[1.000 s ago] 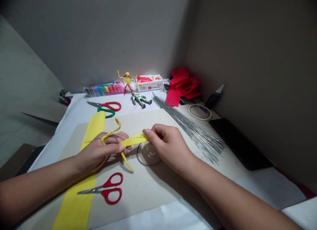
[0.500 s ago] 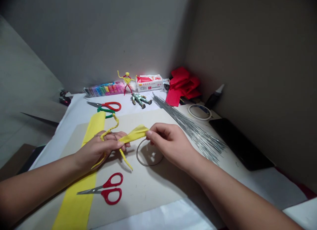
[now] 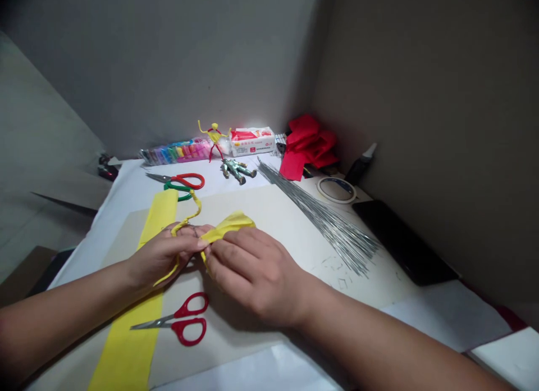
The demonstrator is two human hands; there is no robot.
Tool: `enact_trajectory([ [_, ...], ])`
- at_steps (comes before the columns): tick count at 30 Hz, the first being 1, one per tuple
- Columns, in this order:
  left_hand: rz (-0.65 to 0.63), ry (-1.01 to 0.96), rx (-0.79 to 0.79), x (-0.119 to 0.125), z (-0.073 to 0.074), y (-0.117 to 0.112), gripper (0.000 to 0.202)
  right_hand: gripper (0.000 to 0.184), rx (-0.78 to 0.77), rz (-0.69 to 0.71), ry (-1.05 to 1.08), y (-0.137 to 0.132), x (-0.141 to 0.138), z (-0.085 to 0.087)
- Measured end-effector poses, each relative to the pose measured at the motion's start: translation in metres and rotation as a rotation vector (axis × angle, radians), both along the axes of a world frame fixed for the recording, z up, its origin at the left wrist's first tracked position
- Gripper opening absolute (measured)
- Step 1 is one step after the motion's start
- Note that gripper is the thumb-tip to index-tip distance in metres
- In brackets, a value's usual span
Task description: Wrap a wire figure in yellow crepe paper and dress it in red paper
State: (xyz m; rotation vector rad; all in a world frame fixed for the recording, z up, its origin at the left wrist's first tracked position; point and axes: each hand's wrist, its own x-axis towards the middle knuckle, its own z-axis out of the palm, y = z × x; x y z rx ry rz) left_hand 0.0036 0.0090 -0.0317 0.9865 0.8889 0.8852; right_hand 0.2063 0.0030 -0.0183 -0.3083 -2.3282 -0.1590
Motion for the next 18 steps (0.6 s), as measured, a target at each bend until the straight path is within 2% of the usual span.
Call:
enact_trajectory([
  [7,-0.044,0.059,0.067,0.002,0.0021,-0.0025,0.017,0.018,0.023,-0.035,0.037,-0.0012,-0.002,0.0008],
  [18,-0.038,0.184,0.107,0.0022,0.0033,-0.0048,0.013,0.017,-0.053,-0.126,0.02,-0.0051,-0.0063,-0.0007],
])
